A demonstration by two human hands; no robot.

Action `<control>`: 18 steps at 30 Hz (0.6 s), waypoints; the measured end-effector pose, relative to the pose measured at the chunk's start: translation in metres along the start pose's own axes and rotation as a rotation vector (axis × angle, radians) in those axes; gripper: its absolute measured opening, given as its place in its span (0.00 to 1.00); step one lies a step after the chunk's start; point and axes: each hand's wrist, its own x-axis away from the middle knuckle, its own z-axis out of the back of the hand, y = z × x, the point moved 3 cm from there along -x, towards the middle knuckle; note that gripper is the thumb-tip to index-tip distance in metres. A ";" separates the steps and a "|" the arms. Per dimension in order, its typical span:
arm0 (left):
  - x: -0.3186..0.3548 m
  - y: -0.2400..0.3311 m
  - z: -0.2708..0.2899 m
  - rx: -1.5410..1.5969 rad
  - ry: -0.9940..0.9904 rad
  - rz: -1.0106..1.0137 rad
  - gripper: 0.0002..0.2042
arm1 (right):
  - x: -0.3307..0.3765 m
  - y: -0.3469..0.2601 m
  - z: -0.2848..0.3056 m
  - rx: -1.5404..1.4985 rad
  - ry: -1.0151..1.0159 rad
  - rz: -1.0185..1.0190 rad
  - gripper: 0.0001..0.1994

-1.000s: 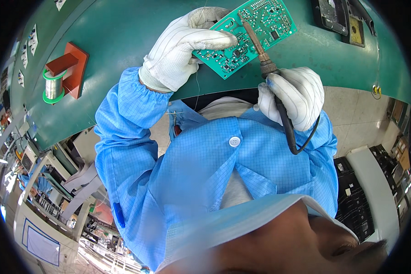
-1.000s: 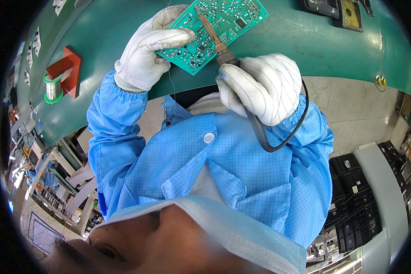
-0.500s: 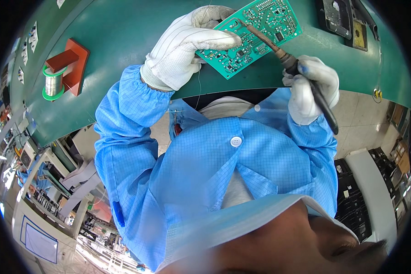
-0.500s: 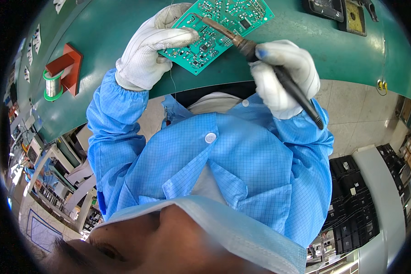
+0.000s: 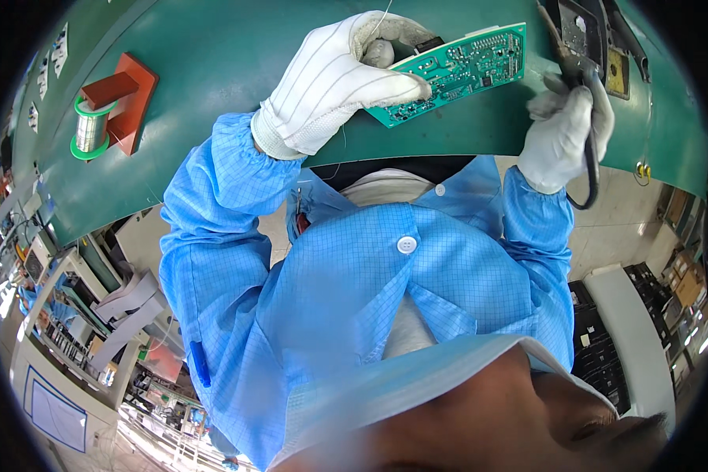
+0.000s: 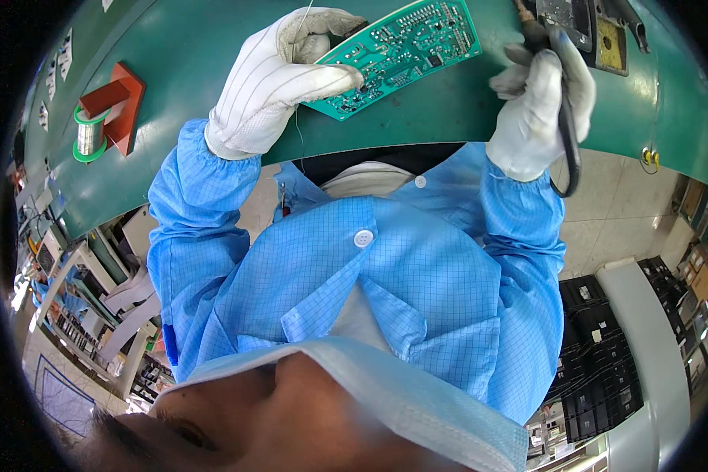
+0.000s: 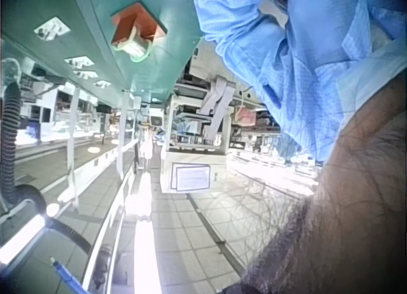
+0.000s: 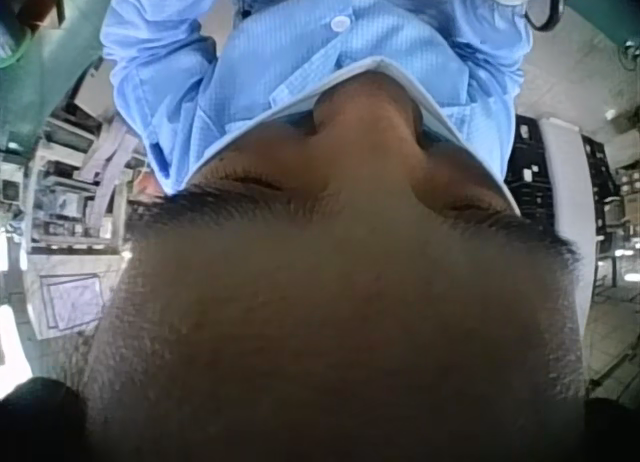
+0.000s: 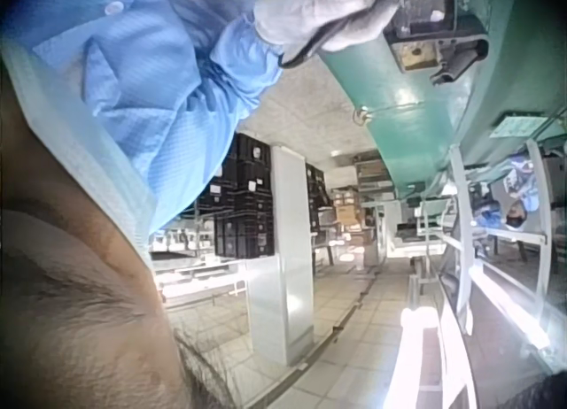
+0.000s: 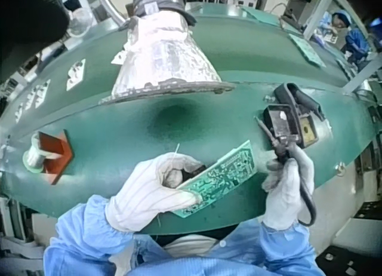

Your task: Soldering electronic components onto a printed circuit board.

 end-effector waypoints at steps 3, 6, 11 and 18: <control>0.002 0.002 -0.005 0.014 0.040 -0.010 0.18 | 0.001 -0.003 -0.008 0.135 -0.169 -0.004 0.14; 0.005 -0.002 -0.016 0.043 0.138 -0.003 0.17 | 0.005 0.007 -0.010 0.089 -0.245 0.034 0.15; 0.011 -0.005 -0.025 -0.291 0.515 -0.681 0.15 | 0.005 0.006 -0.011 0.083 -0.345 0.143 0.15; 0.011 -0.017 -0.030 -0.370 0.614 -0.810 0.14 | 0.008 0.011 -0.012 0.023 -0.387 0.185 0.16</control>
